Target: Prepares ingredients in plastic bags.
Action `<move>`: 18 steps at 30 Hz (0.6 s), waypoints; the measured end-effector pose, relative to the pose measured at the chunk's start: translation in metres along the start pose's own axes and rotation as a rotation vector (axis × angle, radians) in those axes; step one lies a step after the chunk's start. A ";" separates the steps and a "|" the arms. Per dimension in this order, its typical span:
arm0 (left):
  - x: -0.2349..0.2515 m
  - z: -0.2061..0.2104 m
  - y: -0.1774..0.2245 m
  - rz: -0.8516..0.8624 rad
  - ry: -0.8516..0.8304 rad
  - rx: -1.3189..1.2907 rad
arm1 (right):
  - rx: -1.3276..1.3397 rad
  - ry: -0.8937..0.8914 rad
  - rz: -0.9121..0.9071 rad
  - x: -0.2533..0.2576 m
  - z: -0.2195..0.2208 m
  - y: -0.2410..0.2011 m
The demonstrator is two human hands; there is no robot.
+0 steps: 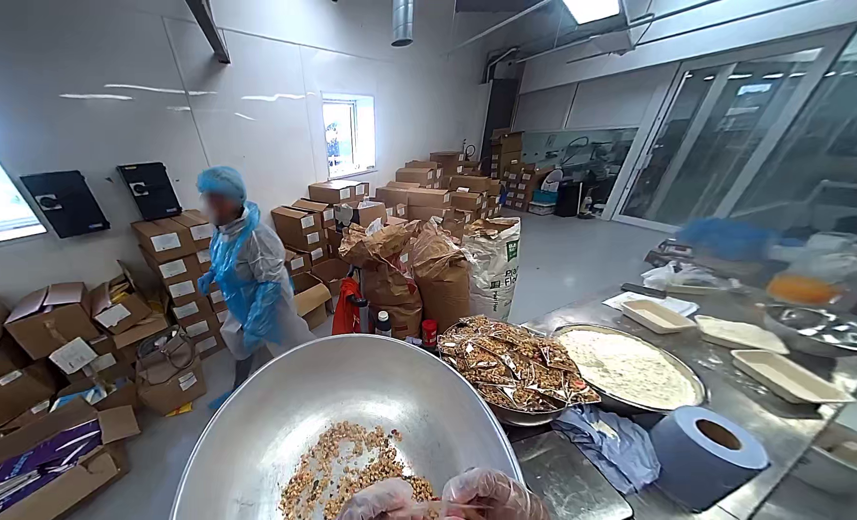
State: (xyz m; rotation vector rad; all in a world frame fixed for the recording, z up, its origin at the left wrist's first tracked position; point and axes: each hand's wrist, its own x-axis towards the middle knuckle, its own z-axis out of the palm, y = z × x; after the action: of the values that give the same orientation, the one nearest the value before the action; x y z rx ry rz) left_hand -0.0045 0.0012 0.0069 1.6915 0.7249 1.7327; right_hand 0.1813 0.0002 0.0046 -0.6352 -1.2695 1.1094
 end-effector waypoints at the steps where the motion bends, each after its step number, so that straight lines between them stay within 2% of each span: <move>1: 0.003 -0.002 0.004 0.023 -0.023 0.066 | 0.013 -0.006 0.002 0.001 0.000 -0.002; 4: 0.009 -0.010 0.006 0.071 -0.120 0.174 | 0.002 -0.010 -0.015 0.004 -0.003 -0.006; 6: 0.014 -0.017 0.001 0.097 -0.182 0.158 | -0.028 -0.016 -0.059 0.006 -0.005 -0.007; 9: 0.019 -0.020 0.001 0.093 -0.185 0.118 | -0.027 -0.042 -0.112 0.010 -0.008 -0.009; 12: 0.023 -0.018 0.005 0.072 -0.196 0.070 | 0.039 -0.056 -0.098 0.012 -0.008 -0.013; 18: 0.026 -0.021 0.008 0.030 -0.341 0.006 | 0.133 -0.082 -0.083 0.014 -0.011 -0.012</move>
State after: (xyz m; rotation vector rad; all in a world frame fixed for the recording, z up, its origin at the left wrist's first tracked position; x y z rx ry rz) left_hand -0.0255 0.0154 0.0296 1.9455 0.5500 1.4087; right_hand 0.1947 0.0101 0.0183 -0.4372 -1.2682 1.1499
